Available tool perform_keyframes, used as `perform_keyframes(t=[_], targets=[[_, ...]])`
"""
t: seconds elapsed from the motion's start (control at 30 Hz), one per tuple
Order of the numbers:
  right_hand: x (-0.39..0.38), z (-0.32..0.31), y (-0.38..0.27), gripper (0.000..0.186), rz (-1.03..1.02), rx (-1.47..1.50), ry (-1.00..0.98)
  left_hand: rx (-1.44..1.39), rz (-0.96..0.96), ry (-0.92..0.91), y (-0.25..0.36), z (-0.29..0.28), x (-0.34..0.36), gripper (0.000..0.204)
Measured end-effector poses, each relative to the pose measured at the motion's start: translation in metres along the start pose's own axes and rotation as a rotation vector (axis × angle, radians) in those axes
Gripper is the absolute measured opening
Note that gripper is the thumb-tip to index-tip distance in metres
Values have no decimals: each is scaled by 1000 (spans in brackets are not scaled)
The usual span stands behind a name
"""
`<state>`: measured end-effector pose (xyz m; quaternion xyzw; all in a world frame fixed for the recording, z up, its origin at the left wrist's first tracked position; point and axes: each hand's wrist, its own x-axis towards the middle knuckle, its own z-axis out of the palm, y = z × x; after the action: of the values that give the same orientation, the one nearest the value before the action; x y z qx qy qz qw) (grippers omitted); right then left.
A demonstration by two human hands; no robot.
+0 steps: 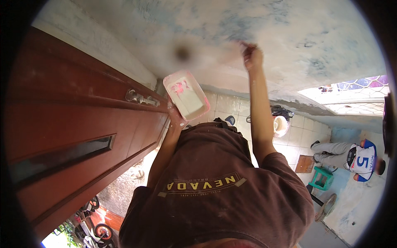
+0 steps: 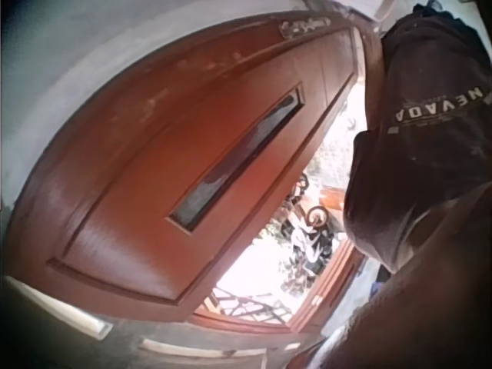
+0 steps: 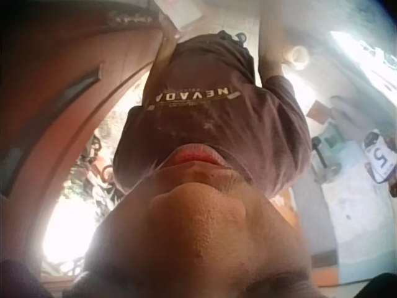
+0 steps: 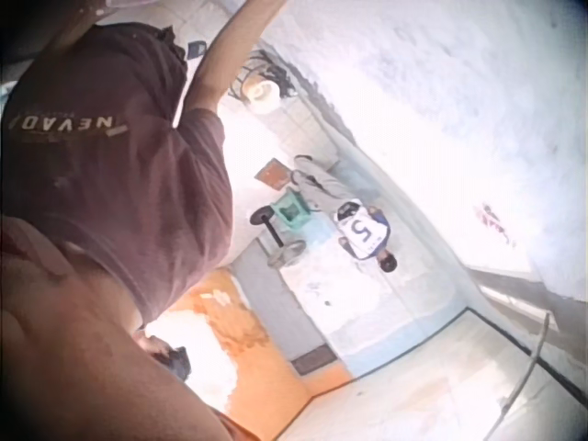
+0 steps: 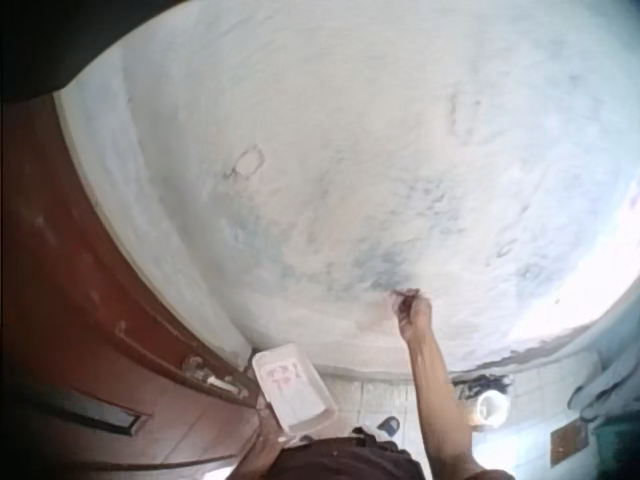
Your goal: The person patches a wall by applying a pink compound from a container onto the surface using a scraper.
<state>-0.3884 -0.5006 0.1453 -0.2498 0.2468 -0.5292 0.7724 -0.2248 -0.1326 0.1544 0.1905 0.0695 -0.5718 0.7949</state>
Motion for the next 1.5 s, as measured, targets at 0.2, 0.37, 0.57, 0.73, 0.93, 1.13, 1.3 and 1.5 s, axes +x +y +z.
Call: perform_keyframes(t=[0.2, 0.37, 0.57, 0.73, 0.93, 1.13, 1.3, 1.5], targets=[[-97, 95, -96, 17, -294, 226, 5, 9, 112, 111, -11, 4, -10, 62], [-68, -13, 51, 18, 83, 5, 133, 20, 112, 150, -3, -18, -14, 62], [-17, -171, 198, 25, 602, -109, 421, 78, 64, 122, 2, -29, -15, 59], [12, -139, 189, 29, 510, -111, 392, 221, 144, 250, 7, -35, -21, 60], [45, -19, 68, 15, 107, 130, 224, 145, 96, 74, 10, -29, -11, 60], [-46, 130, -81, 11, -168, 268, -29, 101, 32, 139, 10, -32, -8, 61], [-55, 75, -21, 18, -95, 292, 85, 127, 75, 170, 8, -39, -14, 61], [-17, -106, 175, 19, 409, 71, 430, 142, 130, -3, 1, -50, -18, 55]])
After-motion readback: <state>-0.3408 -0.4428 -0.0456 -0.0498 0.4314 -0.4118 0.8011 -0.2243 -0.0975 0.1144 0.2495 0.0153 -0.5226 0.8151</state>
